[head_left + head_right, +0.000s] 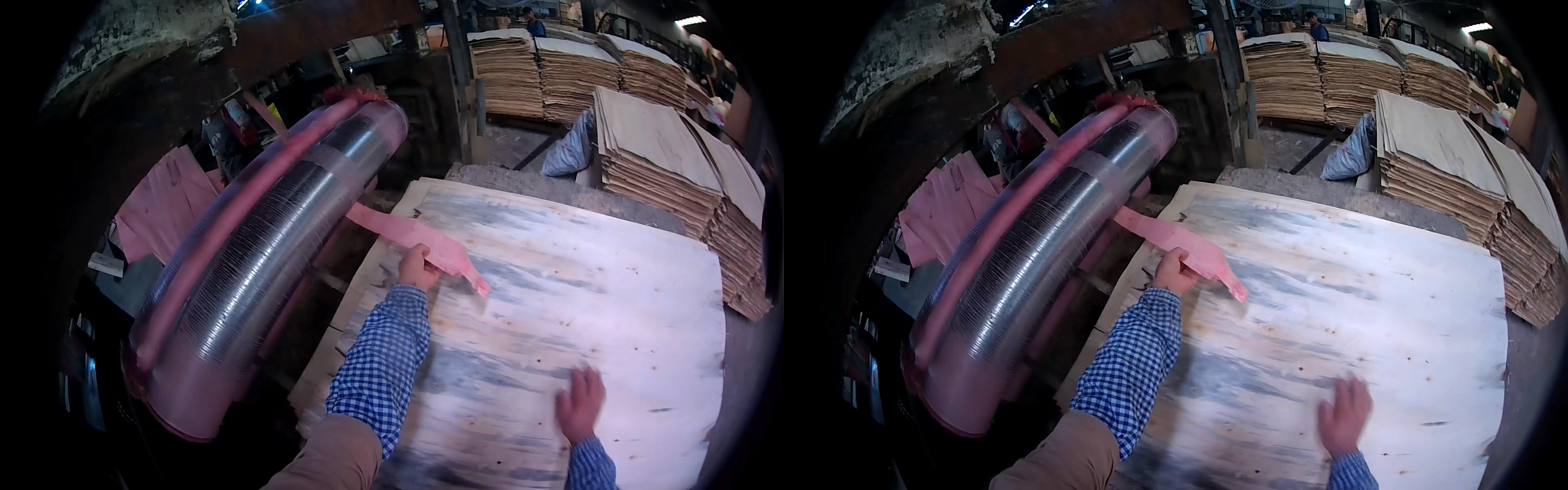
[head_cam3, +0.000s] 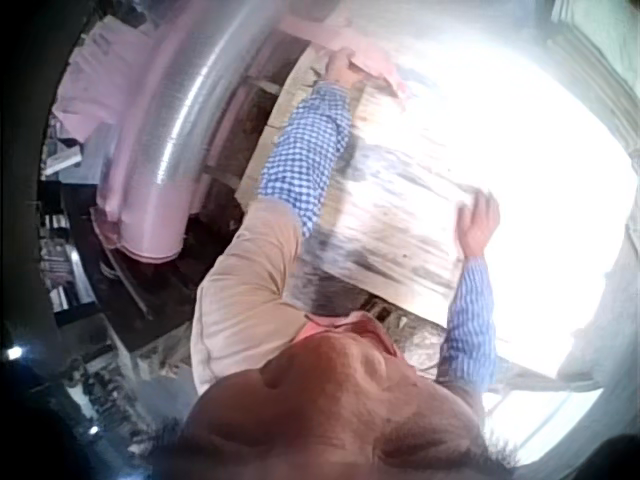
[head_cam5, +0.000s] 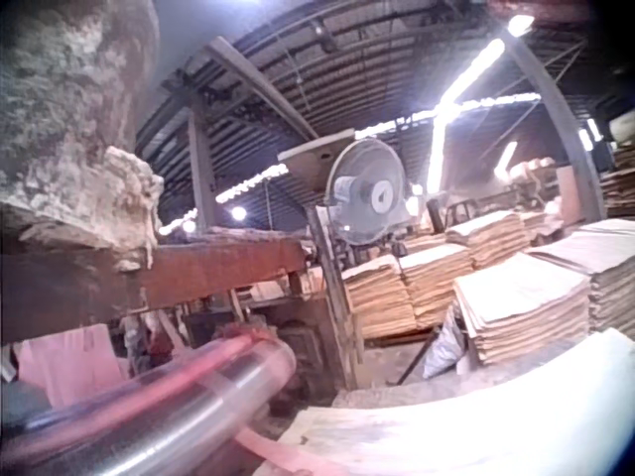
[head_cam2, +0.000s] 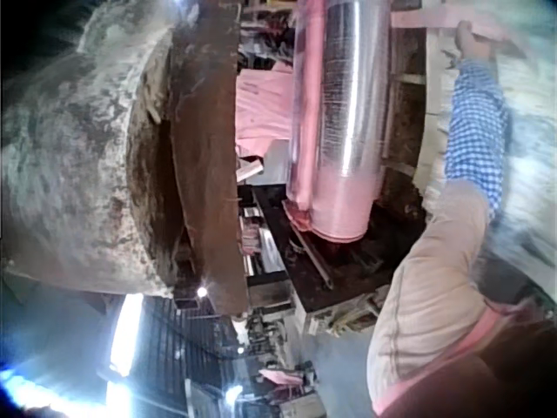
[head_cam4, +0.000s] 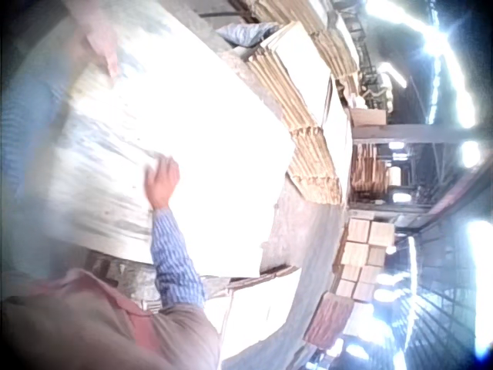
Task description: The person selects wood veneer sheets from a stack and feeds them one at a time into a rolling machine.
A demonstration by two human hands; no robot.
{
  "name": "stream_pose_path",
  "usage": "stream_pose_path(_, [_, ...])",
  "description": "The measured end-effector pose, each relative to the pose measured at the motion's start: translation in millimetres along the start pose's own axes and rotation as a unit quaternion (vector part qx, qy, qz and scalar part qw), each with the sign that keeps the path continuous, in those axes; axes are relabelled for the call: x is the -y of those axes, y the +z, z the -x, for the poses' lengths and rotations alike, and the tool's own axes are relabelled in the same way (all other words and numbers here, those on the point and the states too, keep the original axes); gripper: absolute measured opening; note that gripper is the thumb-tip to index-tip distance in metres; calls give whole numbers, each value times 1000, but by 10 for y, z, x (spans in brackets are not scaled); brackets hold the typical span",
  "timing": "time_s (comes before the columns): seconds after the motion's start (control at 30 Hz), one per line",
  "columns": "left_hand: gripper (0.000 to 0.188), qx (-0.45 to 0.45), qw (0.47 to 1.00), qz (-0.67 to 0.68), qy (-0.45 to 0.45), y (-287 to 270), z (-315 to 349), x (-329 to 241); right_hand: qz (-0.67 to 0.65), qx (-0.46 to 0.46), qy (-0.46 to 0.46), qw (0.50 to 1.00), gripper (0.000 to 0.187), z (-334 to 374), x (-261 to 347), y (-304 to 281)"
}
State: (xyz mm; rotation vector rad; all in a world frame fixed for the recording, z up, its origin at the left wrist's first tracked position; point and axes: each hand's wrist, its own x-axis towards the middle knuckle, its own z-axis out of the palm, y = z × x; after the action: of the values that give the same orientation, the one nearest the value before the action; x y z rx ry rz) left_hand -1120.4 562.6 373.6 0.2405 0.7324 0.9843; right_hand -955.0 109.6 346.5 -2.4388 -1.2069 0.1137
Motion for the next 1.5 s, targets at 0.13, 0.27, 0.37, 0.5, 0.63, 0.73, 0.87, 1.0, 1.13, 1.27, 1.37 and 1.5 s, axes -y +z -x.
stream_pose_path(0.13, [30,33,999,16,-11,78,73,219,70,-1,-4,998,65,550,-606,66])
stream_pose_path(0.27, [34,48,999,14,-3,146,176,358,61,-24,-17,998,65,595,-683,139])
stream_pose_path(0.37, [39,58,998,18,-12,187,252,378,62,-25,-14,998,65,545,-602,76])
stream_pose_path(0.5, [40,94,995,16,-10,234,344,379,63,-33,-18,997,64,574,-588,9])
stream_pose_path(0.63, [40,92,996,14,-11,250,464,409,58,-45,-20,997,63,597,-609,59])
stream_pose_path(0.73, [40,104,994,18,-20,248,555,442,64,-51,-25,996,63,590,-604,54])
stream_pose_path(0.87, [38,132,991,17,-22,246,617,511,57,-48,-24,997,62,598,-586,16])
stream_pose_path(1.0, [38,92,995,28,-23,249,631,603,59,-64,-29,996,62,615,-603,44])
stream_pose_path(1.13, [32,96,995,19,-25,235,672,683,63,-81,-34,994,61,619,-630,88])
stream_pose_path(1.27, [22,71,996,3,-46,254,726,739,66,-74,-34,995,62,618,-615,63])
stream_pose_path(1.37, [23,57,998,-1,-35,273,755,794,64,-65,-32,995,62,619,-598,36])
stream_pose_path(1.5, [25,61,998,4,-34,247,764,882,66,-65,-31,995,62,621,-599,43])
